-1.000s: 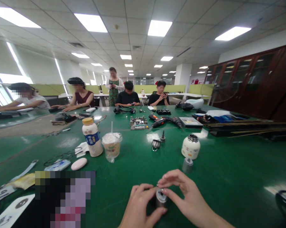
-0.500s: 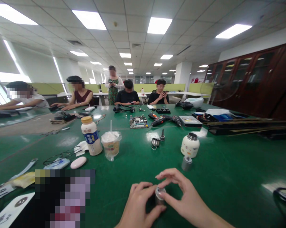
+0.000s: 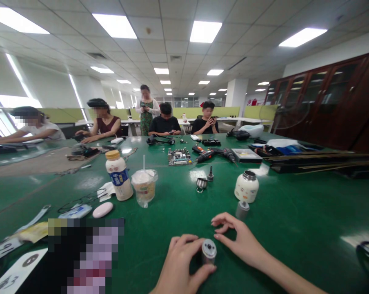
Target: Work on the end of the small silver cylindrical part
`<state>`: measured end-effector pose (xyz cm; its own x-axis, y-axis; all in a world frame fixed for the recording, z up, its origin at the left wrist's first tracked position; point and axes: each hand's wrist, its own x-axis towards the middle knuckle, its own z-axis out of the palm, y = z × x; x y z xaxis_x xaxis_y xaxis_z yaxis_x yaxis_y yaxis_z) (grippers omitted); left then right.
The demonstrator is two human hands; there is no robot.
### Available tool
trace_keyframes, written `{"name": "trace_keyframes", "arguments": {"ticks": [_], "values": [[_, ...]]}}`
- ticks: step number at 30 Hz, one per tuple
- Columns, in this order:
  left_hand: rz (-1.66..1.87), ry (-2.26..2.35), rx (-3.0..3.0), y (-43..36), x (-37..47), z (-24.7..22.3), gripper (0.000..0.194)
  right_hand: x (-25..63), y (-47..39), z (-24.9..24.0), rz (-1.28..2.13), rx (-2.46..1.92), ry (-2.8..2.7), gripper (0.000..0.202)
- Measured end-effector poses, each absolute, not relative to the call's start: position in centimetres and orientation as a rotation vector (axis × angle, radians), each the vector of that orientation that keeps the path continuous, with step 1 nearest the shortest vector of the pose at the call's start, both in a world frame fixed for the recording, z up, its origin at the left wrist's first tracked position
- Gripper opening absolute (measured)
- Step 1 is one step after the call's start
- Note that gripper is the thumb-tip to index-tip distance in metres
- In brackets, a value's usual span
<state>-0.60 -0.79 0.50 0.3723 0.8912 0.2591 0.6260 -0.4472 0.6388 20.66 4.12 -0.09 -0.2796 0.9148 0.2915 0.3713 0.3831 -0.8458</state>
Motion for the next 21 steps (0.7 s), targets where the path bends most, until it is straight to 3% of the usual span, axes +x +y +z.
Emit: {"name": "trace_keyframes", "arguments": {"ticks": [12, 21], "values": [[0.843, 1.258, 2.227, -0.8, -0.6, 0.5, 0.042, 17.5, 0.1, 3.1, 0.986, -0.924, -1.742, 0.018], [0.838, 1.272, 2.208, -0.9, -0.6, 0.6, 0.038, 18.1, 0.3, 3.0, 0.703, -0.973, -1.736, 0.021]]}}
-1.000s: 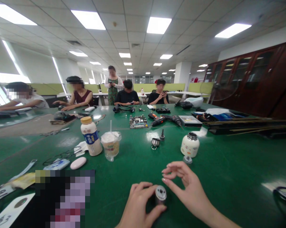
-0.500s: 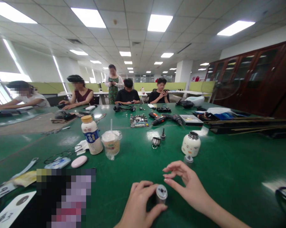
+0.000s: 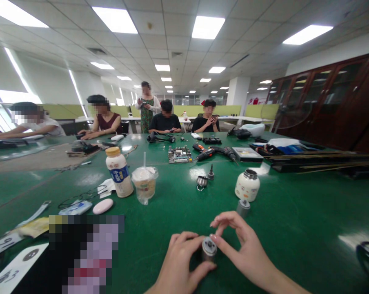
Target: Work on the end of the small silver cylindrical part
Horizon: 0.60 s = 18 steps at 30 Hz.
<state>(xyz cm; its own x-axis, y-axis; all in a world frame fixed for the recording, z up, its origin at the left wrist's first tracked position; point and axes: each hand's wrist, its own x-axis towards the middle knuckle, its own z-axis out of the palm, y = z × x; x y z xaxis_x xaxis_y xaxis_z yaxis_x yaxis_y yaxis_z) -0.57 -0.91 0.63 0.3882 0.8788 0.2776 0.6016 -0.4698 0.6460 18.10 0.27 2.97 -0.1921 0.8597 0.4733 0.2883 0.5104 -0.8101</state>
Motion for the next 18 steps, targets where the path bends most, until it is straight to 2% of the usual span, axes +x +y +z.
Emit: {"name": "trace_keyframes", "arguments": {"ticks": [3, 9, 18], "values": [[0.842, 1.258, 2.211, -0.9, -0.6, 0.6, 0.039, 17.7, 0.0, 3.0, 0.764, -1.001, -1.783, 0.027], [0.809, 1.265, 2.201, -0.8, -0.6, 0.6, 0.036, 17.7, 0.5, 2.9, 0.788, -0.982, -1.706, 0.018], [0.826, 1.315, 2.174, -0.9, -0.6, 0.7, 0.034, 20.9, 4.3, 0.3, 0.838, -1.113, -1.815, 0.018]]}}
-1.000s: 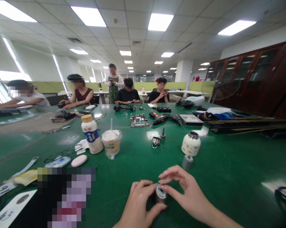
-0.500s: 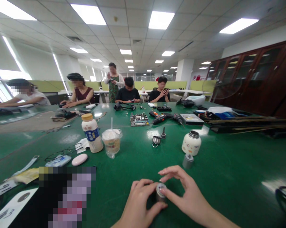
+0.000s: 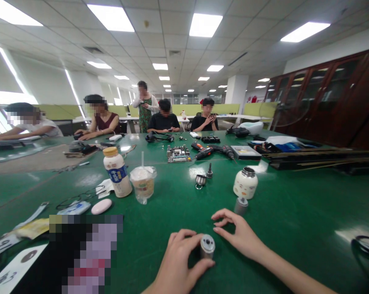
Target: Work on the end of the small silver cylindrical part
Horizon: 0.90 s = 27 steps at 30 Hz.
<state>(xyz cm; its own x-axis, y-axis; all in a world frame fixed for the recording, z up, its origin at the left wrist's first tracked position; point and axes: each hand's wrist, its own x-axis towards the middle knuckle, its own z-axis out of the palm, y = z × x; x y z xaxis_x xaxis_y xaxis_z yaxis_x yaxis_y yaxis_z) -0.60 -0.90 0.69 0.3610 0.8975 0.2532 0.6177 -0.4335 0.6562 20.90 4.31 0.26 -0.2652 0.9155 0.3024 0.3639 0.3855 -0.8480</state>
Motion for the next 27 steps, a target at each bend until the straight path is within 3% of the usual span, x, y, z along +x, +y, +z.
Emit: {"name": "trace_keyframes", "arguments": {"ticks": [12, 21, 27], "values": [[0.867, 1.240, 2.191, -0.7, -0.8, 0.2, 0.041, 17.8, 0.2, 3.7, 0.956, -0.932, -1.749, 0.017], [0.877, 1.241, 2.190, -1.0, -0.7, 0.4, 0.035, 18.1, 0.4, 3.7, 0.719, -1.022, -1.767, 0.015], [0.878, 1.237, 2.180, -0.9, -0.7, 0.7, 0.035, 17.9, 0.2, 3.5, 0.742, -1.000, -1.815, 0.026]]}}
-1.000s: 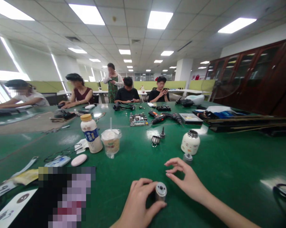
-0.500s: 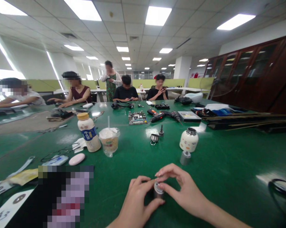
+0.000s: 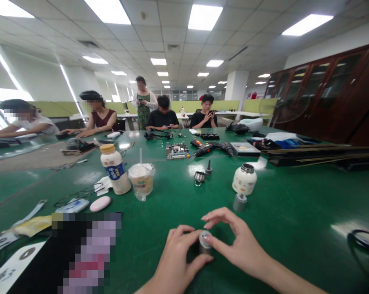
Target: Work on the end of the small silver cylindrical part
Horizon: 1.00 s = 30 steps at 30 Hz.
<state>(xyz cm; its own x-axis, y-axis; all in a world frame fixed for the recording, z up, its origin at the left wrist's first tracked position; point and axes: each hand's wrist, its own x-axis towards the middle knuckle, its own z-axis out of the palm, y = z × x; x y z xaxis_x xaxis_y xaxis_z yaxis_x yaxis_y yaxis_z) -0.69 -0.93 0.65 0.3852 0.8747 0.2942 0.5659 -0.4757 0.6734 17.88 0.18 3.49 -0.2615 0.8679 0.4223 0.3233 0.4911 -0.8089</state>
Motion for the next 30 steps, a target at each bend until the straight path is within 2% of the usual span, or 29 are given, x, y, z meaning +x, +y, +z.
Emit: {"name": "trace_keyframes", "arguments": {"ticks": [5, 14, 22, 30], "values": [[0.869, 1.242, 2.181, -1.0, -0.7, 0.5, 0.035, 17.7, 0.4, 3.5, 0.785, -0.966, -1.723, 0.015], [0.812, 1.314, 2.151, -0.8, -0.7, 0.7, 0.034, 20.9, 4.3, 0.8, 0.817, -1.144, -1.778, 0.018], [0.862, 1.257, 2.168, -0.9, -0.8, 0.2, 0.034, 18.5, 0.8, 3.8, 0.866, -0.933, -1.736, 0.017], [0.880, 1.218, 2.190, -0.7, -0.8, 0.3, 0.038, 17.7, -0.1, 3.8, 0.826, -0.996, -1.868, 0.020]]}}
